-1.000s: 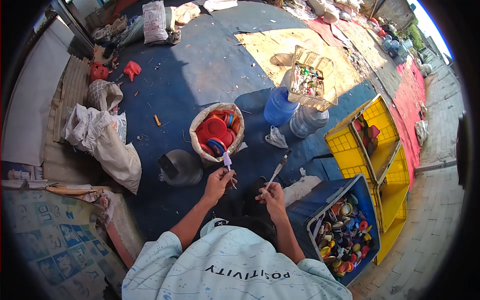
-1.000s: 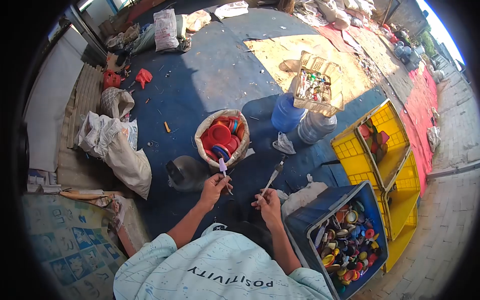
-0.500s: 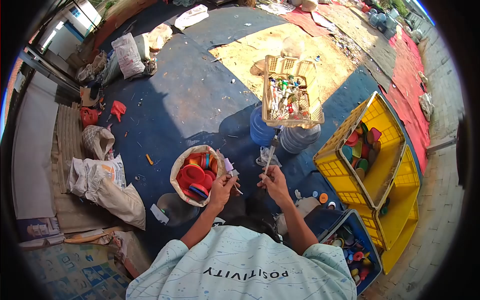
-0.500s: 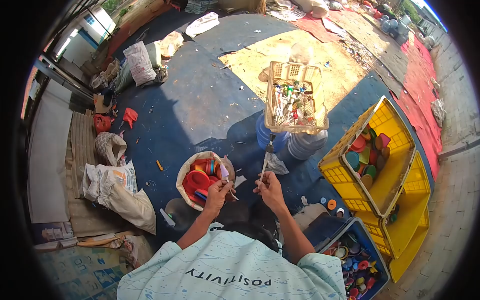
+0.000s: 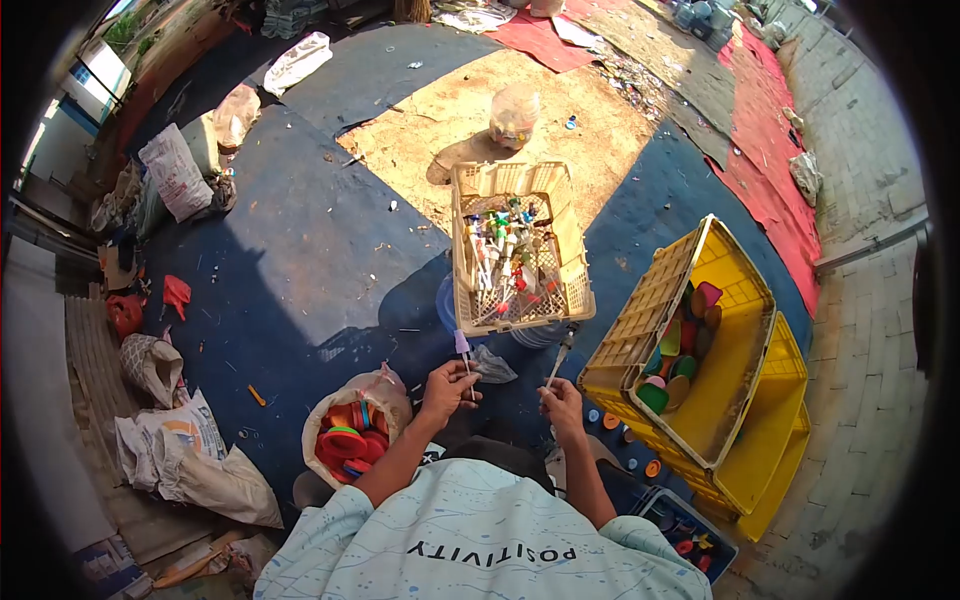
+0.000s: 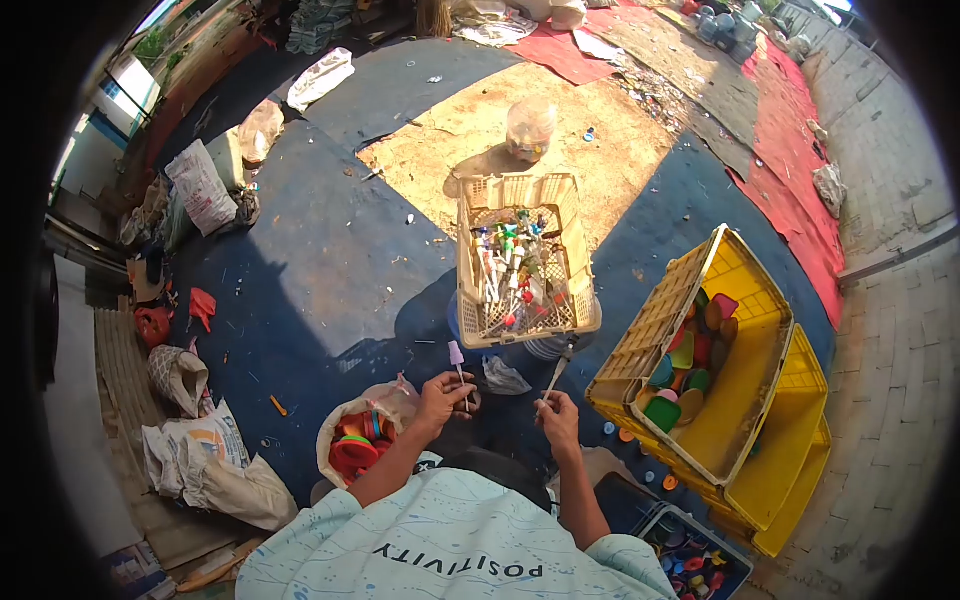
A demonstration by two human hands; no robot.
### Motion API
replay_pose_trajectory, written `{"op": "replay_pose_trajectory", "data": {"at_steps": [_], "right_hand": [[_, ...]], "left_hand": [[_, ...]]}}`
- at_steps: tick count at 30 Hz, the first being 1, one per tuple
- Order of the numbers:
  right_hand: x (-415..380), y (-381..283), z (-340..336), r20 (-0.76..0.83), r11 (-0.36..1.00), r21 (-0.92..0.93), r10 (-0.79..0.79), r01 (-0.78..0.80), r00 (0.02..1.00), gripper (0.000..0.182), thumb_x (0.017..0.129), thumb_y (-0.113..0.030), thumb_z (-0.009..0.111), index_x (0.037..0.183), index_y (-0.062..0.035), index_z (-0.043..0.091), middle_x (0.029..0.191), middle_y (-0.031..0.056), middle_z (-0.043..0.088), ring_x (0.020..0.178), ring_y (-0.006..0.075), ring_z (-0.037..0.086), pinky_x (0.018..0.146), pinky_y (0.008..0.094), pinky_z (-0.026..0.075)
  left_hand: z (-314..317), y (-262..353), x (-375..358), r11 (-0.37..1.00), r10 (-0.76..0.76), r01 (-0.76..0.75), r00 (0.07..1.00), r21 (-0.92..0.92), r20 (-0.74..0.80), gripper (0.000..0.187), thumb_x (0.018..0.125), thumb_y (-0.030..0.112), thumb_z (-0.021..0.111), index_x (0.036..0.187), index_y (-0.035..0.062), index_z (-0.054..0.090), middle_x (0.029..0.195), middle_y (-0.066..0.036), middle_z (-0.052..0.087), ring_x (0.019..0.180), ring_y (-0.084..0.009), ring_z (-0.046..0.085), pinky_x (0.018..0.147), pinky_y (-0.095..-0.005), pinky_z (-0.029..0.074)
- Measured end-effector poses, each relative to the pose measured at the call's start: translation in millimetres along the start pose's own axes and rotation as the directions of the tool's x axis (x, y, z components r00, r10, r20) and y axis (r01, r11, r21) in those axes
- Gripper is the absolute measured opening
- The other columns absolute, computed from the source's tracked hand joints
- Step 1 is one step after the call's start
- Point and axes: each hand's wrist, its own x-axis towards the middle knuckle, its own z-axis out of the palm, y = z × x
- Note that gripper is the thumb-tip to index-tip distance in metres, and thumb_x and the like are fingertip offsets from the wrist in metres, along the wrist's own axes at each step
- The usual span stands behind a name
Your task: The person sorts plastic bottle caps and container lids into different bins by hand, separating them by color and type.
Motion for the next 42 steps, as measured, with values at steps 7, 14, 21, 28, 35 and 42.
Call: {"op": "replay_pose_trajectory", "data": {"at_steps": [7, 14, 21, 28, 35, 42], "right_hand": [[80.9, -51.7, 34.8, 0.144, 0.999, -0.030, -0.007, 0.011, 0.990, 0.021, 0.090, -0.009, 0.060, 0.110, -0.0006, 0.057, 0.091, 0.0046, 0.065, 0.069, 0.0088, 0.055, 0.063, 0.0233, 0.046], [160.7, -69.2, 22.9, 0.202, 0.991, -0.136, 0.022, 0.006, 0.979, 0.025, 0.090, -0.012, 0.061, 0.110, 0.0021, 0.058, 0.088, 0.0051, 0.066, 0.066, 0.0092, 0.054, 0.061, 0.0241, 0.045], [230.5, -111.9, 2.7, 0.137, 0.953, -0.179, -0.220, 0.243, 0.966, 0.040, 0.088, -0.020, 0.065, 0.120, 0.0022, 0.052, 0.101, 0.0129, 0.064, 0.074, 0.0139, 0.059, 0.063, 0.0273, 0.048], [261.7, -128.5, -28.0, 0.057, 0.938, -0.284, -0.189, 0.197, 0.980, 0.058, 0.088, -0.023, 0.065, 0.132, 0.0027, 0.039, 0.112, 0.0170, 0.060, 0.089, 0.0192, 0.063, 0.071, 0.0309, 0.052], [189.4, -111.2, -67.1, 0.010, 0.977, -0.198, -0.079, 0.080, 0.997, 0.048, 0.089, -0.020, 0.064, 0.128, 0.0017, 0.045, 0.107, 0.0118, 0.060, 0.082, 0.0156, 0.061, 0.069, 0.0287, 0.050], [80.4, -36.0, -61.4, -0.164, 0.990, -0.083, -0.123, 0.110, 0.979, 0.038, 0.089, -0.017, 0.061, 0.122, 0.0009, 0.052, 0.099, 0.0085, 0.062, 0.079, 0.0138, 0.060, 0.068, 0.0272, 0.049]], "left_hand": [[10.3, 62.3, 106.2, 0.987, -0.103, 0.101, 0.995, 0.122, 0.015, 0.024, 0.090, 0.012, 0.063, 0.112, 0.0029, 0.057, 0.092, -0.009, 0.067, 0.061, -0.0155, 0.066, 0.048, -0.0269, 0.055], [52.0, 62.0, 209.8, 0.978, -0.204, 0.203, 0.979, 0.055, 0.000, 0.015, 0.089, 0.015, 0.065, 0.100, 0.0077, 0.059, 0.084, -0.004, 0.067, 0.056, -0.0119, 0.062, 0.047, -0.0268, 0.053], [120.4, 93.7, 254.2, 0.995, -0.096, 0.096, 0.995, 0.009, -0.015, 0.065, 0.089, 0.025, 0.067, 0.138, 0.0009, 0.032, 0.116, -0.011, 0.060, 0.083, -0.0196, 0.067, 0.062, -0.0353, 0.058], [109.7, 81.3, 250.9, 0.974, -0.209, 0.216, 0.972, 0.065, -0.104, 0.042, 0.091, 0.030, 0.064, 0.123, 0.0070, 0.047, 0.105, -0.006, 0.061, 0.091, -0.0197, 0.065, 0.071, -0.0377, 0.054], [63.7, 2.2, 168.0, 0.937, -0.345, 0.348, 0.936, 0.030, -0.066, 0.035, 0.093, 0.035, 0.060, 0.115, 0.0077, 0.054, 0.110, -0.007, 0.061, 0.089, -0.0203, 0.065, 0.073, -0.0365, 0.053], [34.3, -28.4, 101.2, 0.928, -0.306, 0.295, 0.952, 0.226, 0.017, 0.033, 0.093, 0.035, 0.060, 0.113, 0.0079, 0.055, 0.108, -0.007, 0.062, 0.086, -0.0194, 0.065, 0.070, -0.0334, 0.053]]}}
